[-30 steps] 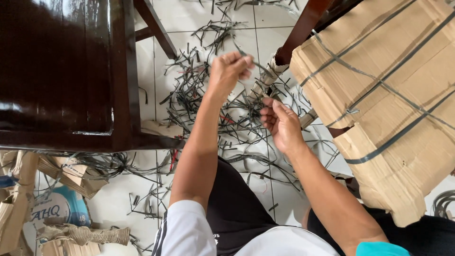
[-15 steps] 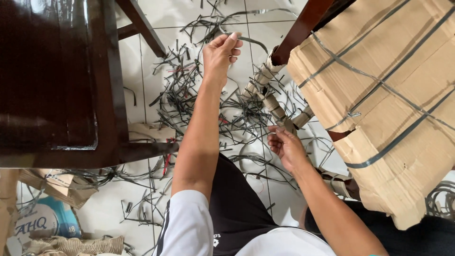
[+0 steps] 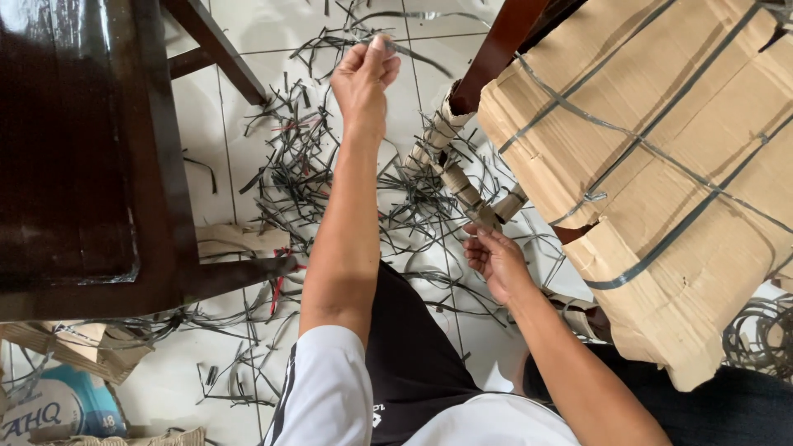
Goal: The person sits on the floor and wraps a wooden chair with strips of cardboard and black wire. They secure the cardboard to the chair legs and frame by twisting the wire around the bundle. The person adjusts the chair's position and continues wrapping different sections.
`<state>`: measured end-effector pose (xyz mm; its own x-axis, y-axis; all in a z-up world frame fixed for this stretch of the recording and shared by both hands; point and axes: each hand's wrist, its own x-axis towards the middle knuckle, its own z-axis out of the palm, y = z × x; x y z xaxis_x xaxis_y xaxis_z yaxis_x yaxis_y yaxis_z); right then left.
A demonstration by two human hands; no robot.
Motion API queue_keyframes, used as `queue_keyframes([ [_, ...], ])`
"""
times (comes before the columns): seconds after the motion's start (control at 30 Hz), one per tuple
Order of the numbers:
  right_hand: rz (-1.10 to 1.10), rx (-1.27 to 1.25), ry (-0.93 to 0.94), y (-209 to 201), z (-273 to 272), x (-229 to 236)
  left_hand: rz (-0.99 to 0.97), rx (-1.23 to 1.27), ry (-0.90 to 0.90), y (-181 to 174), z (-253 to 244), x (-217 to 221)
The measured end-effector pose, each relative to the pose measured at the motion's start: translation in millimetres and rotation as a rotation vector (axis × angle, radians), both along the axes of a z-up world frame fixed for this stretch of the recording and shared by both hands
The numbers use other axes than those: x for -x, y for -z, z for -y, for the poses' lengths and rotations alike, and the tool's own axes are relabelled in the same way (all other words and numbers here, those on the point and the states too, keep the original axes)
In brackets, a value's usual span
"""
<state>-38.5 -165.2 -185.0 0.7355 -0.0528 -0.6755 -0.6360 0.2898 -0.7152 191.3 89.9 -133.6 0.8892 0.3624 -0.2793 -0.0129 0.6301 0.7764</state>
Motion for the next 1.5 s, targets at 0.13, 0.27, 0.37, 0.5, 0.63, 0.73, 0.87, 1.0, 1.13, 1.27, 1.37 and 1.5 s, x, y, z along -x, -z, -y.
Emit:
queue_keyframes([
  [0.13,-0.005,-0.006,-0.004,4.2,1.8,-0.2,0.112,0.022,-0.005,-6.9,0.0,6.1],
  [0.27,-0.013,-0.016,-0.002,1.0,-0.8,0.2,0.109,0.0,0.099,-6.2,-0.6,8.1],
  [0.37,-0.016,-0.011,-0.014,1.4,-1.6,0.6,0.03,-0.089,0.2,-8.6,2.2,8.9],
  [0.5,-0.011,-0.025,-0.014,2.9,-0.7,1.4,-0.001,-0.168,0.23,4.1,17.2,3.2],
  [0.63,-0.01,-0.016,-0.011,1.8,-2.0,-1.0,-0.087,-0.187,0.37,-3.3,36.3,12.1],
  [0.73,0.005,-0.002,-0.037,-18.3,-11.7,-9.6,-0.106,-0.374,0.478,-10.2,39.7,21.4],
  [0.87,0.048,0.203,0.003,-57.3,-38.6,-34.7,-0.123,-0.505,0.564,-15.9,39.3,30.4],
  [1.0,0.221,0.292,0.037,-60.9,-50.6,-68.7,-0.093,-0.507,0.612,-2.9,44.6,30.7],
  [1.13,0.226,0.504,0.07,-70.5,-66.1,-89.6,0.019,-0.408,0.622,0.1,48.5,33.8],
  [1.27,0.191,0.546,0.036,-62.3,-66.4,-105.3,0.07,-0.378,0.631,22.7,54.2,24.2],
  [1.37,0.291,0.611,-0.019,-28.7,-55.9,-124.3,-0.002,-0.36,0.622,10.2,52.2,26.7],
  [1.5,0.171,0.668,-0.173,-53.1,-65.6,-130.3,0.035,-0.378,0.618,0.9,48.4,31.9],
])
